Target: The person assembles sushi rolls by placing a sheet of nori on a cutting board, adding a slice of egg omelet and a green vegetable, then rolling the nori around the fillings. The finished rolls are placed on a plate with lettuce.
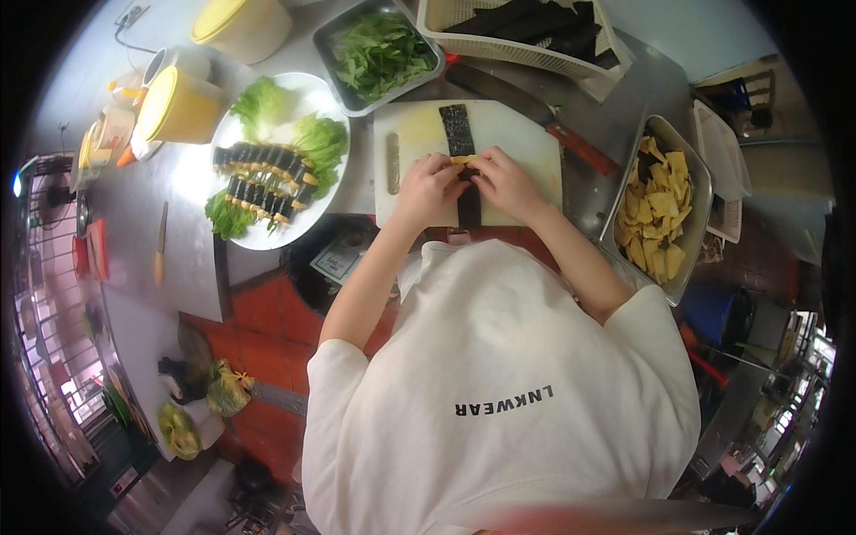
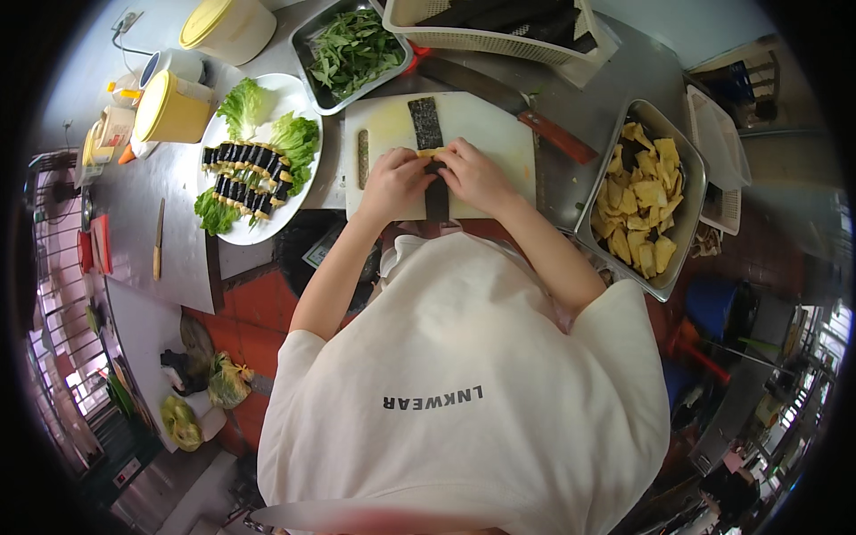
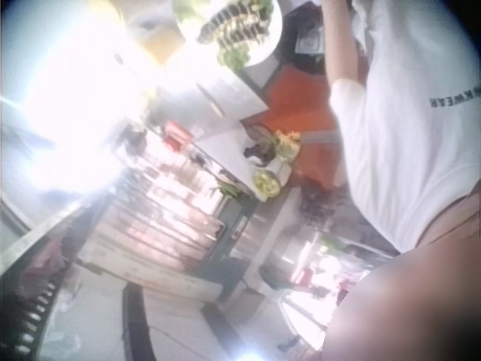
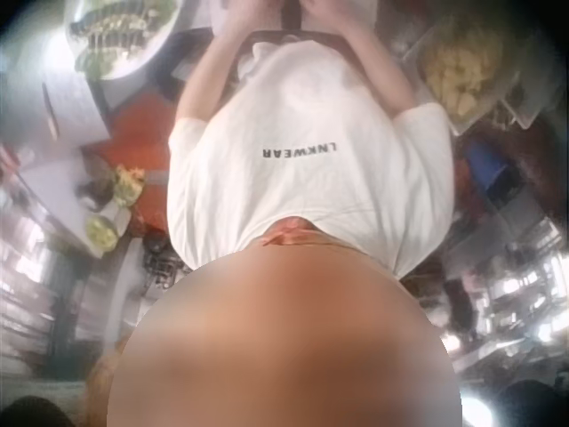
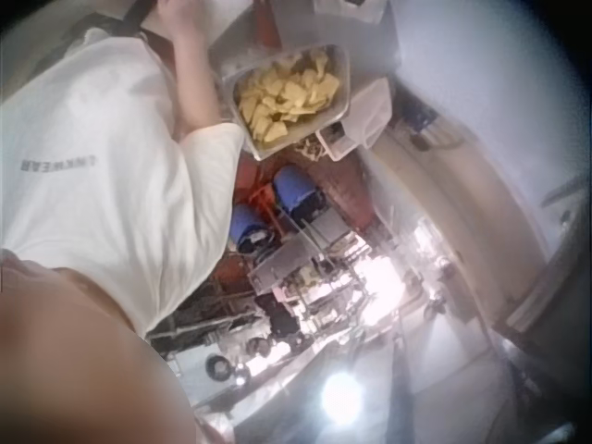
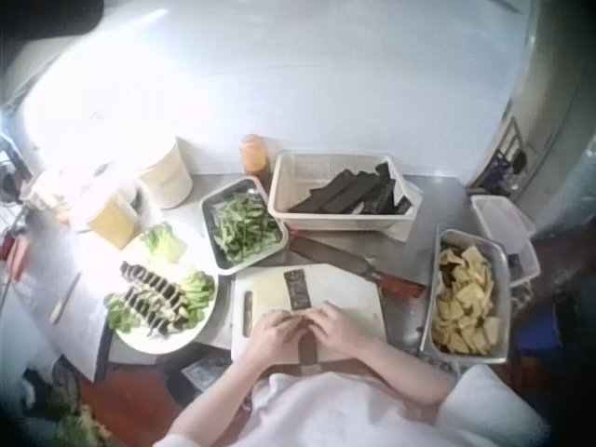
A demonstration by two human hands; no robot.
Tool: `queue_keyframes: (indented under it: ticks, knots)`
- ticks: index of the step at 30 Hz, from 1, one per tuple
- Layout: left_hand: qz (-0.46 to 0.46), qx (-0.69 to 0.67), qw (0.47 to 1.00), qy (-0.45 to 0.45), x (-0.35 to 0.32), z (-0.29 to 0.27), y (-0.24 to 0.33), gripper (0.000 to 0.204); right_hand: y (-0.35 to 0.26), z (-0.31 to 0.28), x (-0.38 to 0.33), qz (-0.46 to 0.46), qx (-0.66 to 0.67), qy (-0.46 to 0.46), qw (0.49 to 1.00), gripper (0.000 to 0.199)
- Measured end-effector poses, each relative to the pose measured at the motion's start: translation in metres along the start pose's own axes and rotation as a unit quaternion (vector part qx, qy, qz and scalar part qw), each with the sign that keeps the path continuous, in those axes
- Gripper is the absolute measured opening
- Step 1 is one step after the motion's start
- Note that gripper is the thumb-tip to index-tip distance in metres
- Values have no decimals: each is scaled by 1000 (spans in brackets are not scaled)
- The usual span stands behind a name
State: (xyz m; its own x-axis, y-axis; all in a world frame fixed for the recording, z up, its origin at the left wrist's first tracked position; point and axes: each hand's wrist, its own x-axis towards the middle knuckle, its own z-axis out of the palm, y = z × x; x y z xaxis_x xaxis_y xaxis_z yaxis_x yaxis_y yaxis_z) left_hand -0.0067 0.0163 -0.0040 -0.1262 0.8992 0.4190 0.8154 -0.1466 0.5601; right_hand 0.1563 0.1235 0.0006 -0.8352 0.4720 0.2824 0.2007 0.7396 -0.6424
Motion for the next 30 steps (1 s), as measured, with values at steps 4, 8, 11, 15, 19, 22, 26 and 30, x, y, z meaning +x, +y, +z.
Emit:
queue_keyframes:
  ticks: [4,8,11,15,19,22,26,30]
  knots:
    - [4,50,998,-35,2,-5,0,24,-5,-1,6,33,-30,-35,998,17]
    - [10,97,994,-58,12,-9,1,24,4,0,11,25,-8,-33,999,17]
    - [22,73,995,-61,12,-15,4,23,7,0,11,28,-18,-46,998,16]
    - [23,24,997,-66,9,-17,-4,24,11,0,15,50,12,-61,997,16]
    - [2,-11,998,-55,14,-15,-9,23,18,0,22,84,28,-86,992,18]
    - [-38,-31,996,-73,21,-12,-13,19,11,-4,22,79,56,-33,995,20]
    - [-97,-58,989,-90,28,-4,-26,18,0,-7,6,-51,10,60,997,25]
    - [-220,-130,955,-149,37,-8,-26,22,-22,-10,-20,-112,-47,-16,992,23]
